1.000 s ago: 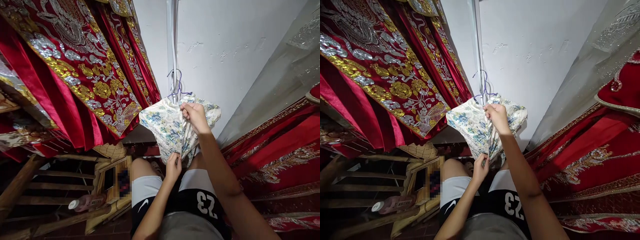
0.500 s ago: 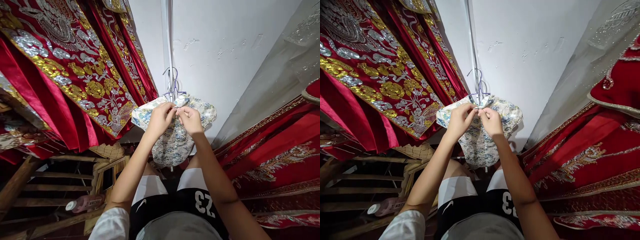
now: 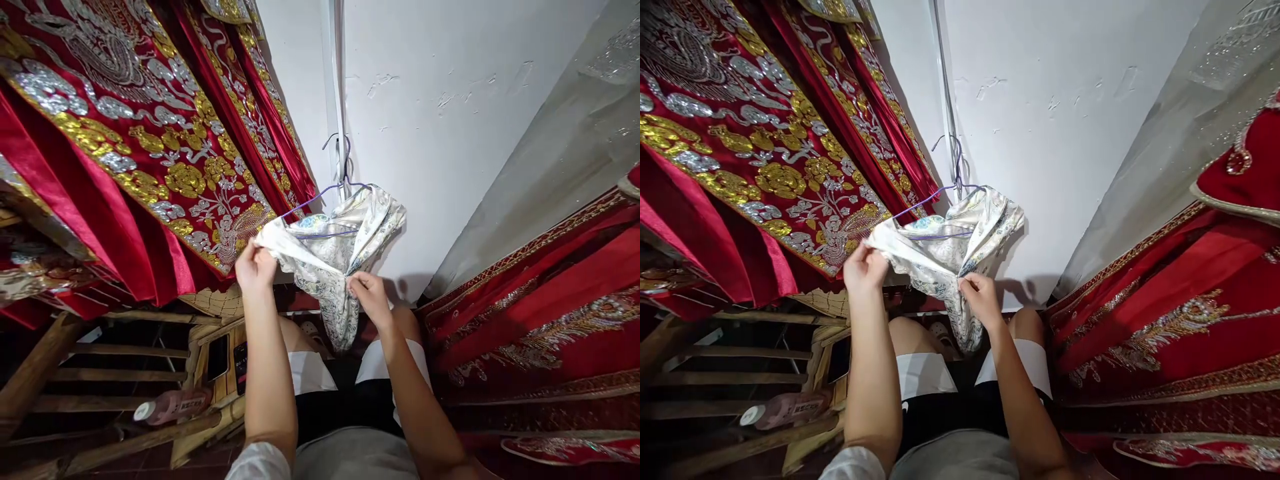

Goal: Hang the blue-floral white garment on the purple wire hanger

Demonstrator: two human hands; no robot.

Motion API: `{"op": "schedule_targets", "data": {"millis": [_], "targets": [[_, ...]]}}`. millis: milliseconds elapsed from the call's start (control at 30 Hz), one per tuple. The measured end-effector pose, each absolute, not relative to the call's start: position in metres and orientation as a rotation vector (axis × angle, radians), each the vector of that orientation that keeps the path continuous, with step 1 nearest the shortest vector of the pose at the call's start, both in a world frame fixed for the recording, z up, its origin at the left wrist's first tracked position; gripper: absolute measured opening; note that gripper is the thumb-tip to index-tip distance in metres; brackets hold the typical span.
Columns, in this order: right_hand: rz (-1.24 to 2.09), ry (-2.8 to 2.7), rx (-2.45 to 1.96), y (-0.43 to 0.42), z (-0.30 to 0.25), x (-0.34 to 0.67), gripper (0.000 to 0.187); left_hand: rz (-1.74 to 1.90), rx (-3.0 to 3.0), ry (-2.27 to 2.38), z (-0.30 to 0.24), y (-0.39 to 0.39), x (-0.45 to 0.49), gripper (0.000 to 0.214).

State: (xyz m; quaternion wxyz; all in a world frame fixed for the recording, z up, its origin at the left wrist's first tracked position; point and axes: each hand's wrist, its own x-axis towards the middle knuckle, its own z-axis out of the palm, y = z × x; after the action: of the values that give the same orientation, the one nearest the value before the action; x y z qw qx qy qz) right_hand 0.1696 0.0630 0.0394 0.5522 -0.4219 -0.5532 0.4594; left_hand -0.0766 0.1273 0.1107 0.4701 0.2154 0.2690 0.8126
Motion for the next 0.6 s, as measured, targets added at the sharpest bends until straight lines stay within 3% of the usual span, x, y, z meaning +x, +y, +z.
{"op": "schedule_targets", "data": {"millis": [233, 400, 500, 600], "targets": [[1.147, -0.962, -0.976, 0.046, 0.011, 0.169, 0.032, 1.836, 0.017, 0.627, 0.029, 0.082, -0.009, 0.03], [1.082, -0.888, -0.938, 0.053, 0.002, 0.196, 0.039, 1.791, 0.754, 1.155, 0.0, 0.073, 0.012, 0.009], [1.098, -0.936, -0.991, 0.053, -0.002, 0.206, 0.036, 1.46, 1.291, 1.457, -0.006, 0.07, 0.01, 0.014], [1.217, -1.106, -1.146, 0.051, -0.008, 0.216, 0.037, 1.324, 1.353, 1.351, -0.004, 0.062, 0.014, 0.024]]}}
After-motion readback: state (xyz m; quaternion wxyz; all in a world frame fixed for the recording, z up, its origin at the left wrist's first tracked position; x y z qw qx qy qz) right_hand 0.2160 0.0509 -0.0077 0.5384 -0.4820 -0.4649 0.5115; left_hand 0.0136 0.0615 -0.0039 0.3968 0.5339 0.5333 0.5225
